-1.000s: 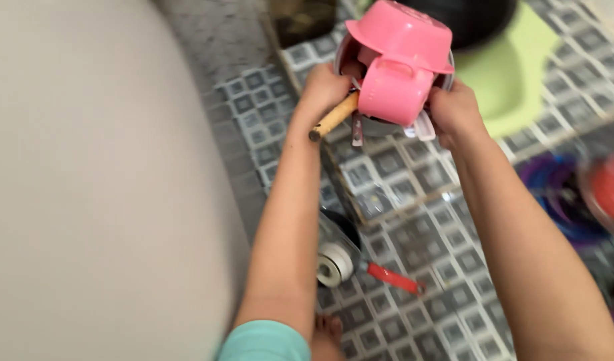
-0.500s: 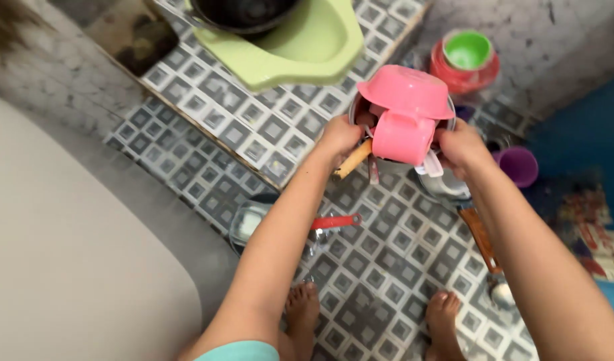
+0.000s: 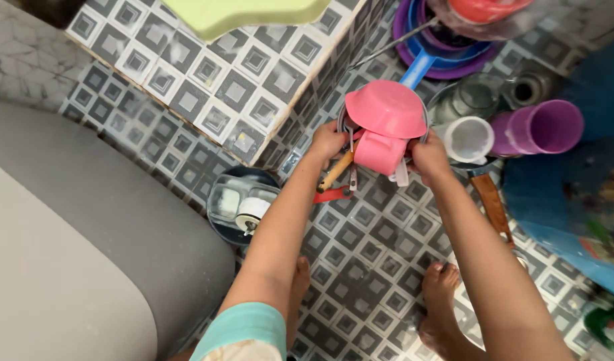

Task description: Wash dirty dishes using soap and water in a bathroom wash area.

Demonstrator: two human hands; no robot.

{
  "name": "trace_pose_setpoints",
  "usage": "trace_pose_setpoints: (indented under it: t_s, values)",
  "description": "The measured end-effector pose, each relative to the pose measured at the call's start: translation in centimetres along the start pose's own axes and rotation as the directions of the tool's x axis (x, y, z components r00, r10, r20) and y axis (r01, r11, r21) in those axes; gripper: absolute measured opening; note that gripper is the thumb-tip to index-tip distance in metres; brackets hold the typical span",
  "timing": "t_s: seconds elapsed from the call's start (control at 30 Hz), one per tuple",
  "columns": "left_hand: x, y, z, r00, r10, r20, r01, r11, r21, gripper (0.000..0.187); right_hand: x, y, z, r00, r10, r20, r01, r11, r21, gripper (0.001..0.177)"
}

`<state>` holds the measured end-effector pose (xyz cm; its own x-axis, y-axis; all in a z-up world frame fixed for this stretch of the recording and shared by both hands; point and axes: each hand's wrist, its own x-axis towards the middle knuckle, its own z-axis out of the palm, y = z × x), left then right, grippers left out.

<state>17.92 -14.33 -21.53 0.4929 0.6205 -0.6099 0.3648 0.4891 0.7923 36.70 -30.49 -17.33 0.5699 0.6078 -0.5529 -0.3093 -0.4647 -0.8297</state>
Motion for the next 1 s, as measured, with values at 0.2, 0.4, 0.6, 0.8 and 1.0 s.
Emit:
trace_pose_setpoints:
  t_s: [0.2, 0.4, 0.6, 0.8, 1.0]
  values:
    - [3.7, -2.3, -1.0, 0.999, -0.034, 0.024, 0.036, 0.996, -0.078, 0.036, 2.4, 0.8, 1.7, 0.998, 0.044, -0.045, -0.046, 0.998, -0.049, 0.02]
    - [4.8, -2.5, -1.7, 0.996, -0.048, 0.073, 0.053, 0.995, -0.08, 0.038, 4.1, 1.4, 1.9, 0.998, 0.055, -0.019, -0.056, 0.994, -0.099, 0.023]
    - [3.5, -1.3, -3.6, 0.993, 0.016, 0.119, -0.025, 0.997, 0.074, 0.052, 3.6, -0.4, 0.2, 0.99, 0.14, -0.008, -0.137, 0.956, -0.258, 0.035]
    - [-4.0, 5.1, -7.4, 0.992, 0.078, 0.098, -0.117, 0.856, 0.504, 0.055, -1.2, -8.0, 0.4, 0.908, -0.399, 0.127, 0.222, 0.202, -0.954, 0.035]
    - [-13.1, 10.4, -11.7, 0.974, 0.216, -0.065, -0.168, 0.885, 0.434, 0.03, -8.1, -12.8, 8.1, 0.688, -0.523, 0.503, 0.66, 0.161, -0.734, 0.03]
